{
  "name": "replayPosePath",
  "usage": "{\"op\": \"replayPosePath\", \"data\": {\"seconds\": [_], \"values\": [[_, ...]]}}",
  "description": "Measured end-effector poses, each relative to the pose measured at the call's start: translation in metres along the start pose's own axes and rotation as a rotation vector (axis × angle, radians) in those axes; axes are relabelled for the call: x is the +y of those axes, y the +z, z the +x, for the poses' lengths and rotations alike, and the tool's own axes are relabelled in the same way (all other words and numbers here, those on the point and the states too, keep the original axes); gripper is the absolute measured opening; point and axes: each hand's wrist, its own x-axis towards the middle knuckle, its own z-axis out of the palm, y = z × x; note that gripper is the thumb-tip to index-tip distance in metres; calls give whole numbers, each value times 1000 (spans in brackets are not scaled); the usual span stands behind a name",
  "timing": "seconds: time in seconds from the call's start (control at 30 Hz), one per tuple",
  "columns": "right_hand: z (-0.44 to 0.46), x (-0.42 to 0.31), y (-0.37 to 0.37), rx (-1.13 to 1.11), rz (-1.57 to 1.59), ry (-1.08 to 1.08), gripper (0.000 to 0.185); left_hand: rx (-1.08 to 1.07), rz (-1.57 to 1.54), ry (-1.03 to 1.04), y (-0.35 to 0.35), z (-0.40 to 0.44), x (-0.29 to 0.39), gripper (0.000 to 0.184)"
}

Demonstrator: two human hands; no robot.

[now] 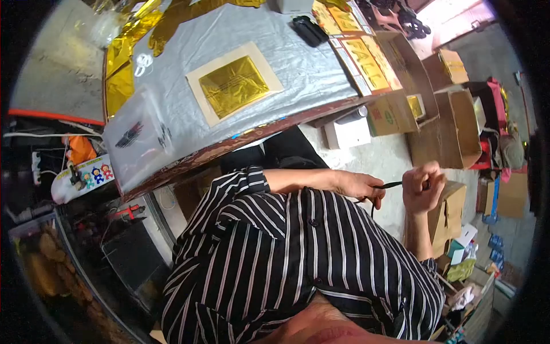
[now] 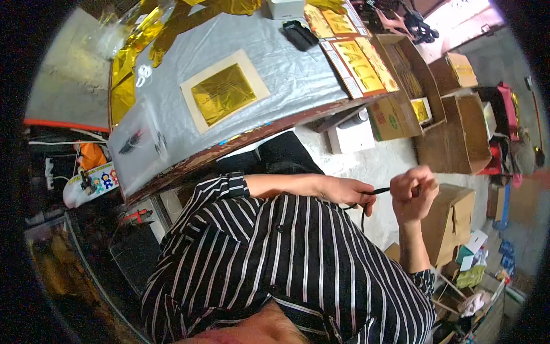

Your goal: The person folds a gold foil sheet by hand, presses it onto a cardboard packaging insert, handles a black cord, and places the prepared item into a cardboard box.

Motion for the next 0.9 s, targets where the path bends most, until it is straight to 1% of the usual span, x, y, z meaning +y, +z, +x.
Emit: {"op": "replayPosePath", "data": {"seconds": [0.03, 0.07, 0.1, 0.13, 0.17, 0.2, 0.23, 0.3, 0.33, 0.37, 0.4, 0.43, 0.47, 0.5, 0.53, 0.57, 0.6, 0.63, 0.67, 0.7, 0.73, 0.77, 0.8, 0.83, 0.87, 0.9], "values": [[-6, 2, -3, 3, -10, 41, 57, 117, -70, 87, 5, 2, -9, 26], [-9, -3, 3, -40, -23, 146, 61, 123, -302, 172, 10, 4, -17, 20], [-12, -6, 12, -134, -46, 204, 61, 125, -538, 257, 14, 6, -24, 15], [-16, -7, 20, -225, -68, 262, 63, 101, -746, 277, 12, 13, -33, 6], [-24, -9, 26, -275, -166, 303, 65, 153, -737, 237, 12, 19, -38, 7], [-32, -13, 17, -352, -304, 369, 60, 204, -726, 196, 10, 24, -44, 9], [-35, -11, 19, -352, -300, 365, 60, 181, -646, 268, 9, 19, -43, 6], [-42, -8, 25, -560, -609, 421, 48, 275, -281, 389, 9, 14, -38, 7], [-46, -3, 23, -552, -625, 433, 41, 235, -217, 358, 10, 3, -27, 10], [-48, 1, 24, -546, -643, 447, 35, 248, -154, 378, 8, 1, -27, 11], [-49, 3, 28, -487, -683, 440, 35, 263, -97, 396, 8, 0, -28, 12], [-49, 5, 27, -489, -682, 436, 35, 188, -359, 423, 11, -2, -21, 15], [-50, 9, 23, -451, -751, 339, 36, 192, -355, 424, 9, -7, -15, 15], [-53, 13, 20, -410, -815, 244, 36, 170, -382, 312, 8, -13, -9, 16], [-55, 16, 19, -421, -830, 173, 34, 147, -411, 199, 9, -21, 0, 17], [-55, 19, 21, -501, -810, 80, 31, 146, -585, 301, 12, -4, -16, 21], [-55, 22, 26, -579, -788, -12, 29, 190, -549, 228, 11, -1, -20, 26], [-57, 28, 23, -623, -730, -11, 22, 233, -511, 154, 12, -5, -10, 32], [-58, 29, 22, -624, -728, -11, 22, 250, -451, 166, 16, -2, -9, 39], [-59, 29, 23, -656, -812, 2, 19, 253, -454, 168, 14, -3, -8, 39], [-59, 27, 23, -691, -897, 18, 17, 252, -239, 173, 10, -2, -11, 37], [-57, 21, 20, -777, -1025, 68, 19, 250, -29, 178, 8, -1, -15, 36], [-56, 17, 21, -649, -845, 248, 25, 272, 65, 210, 7, 7, -26, 34], [-54, 12, 27, -509, -660, 425, 32, 303, 305, 390, 9, 10, -34, 31], [-30, -6, 40, -520, -470, 410, 47, 332, 556, 565, 9, 12, -39, 28], [-22, -13, 29, -469, -383, 423, 59, 261, 386, 412, 18, 16, -32, 27]]}}
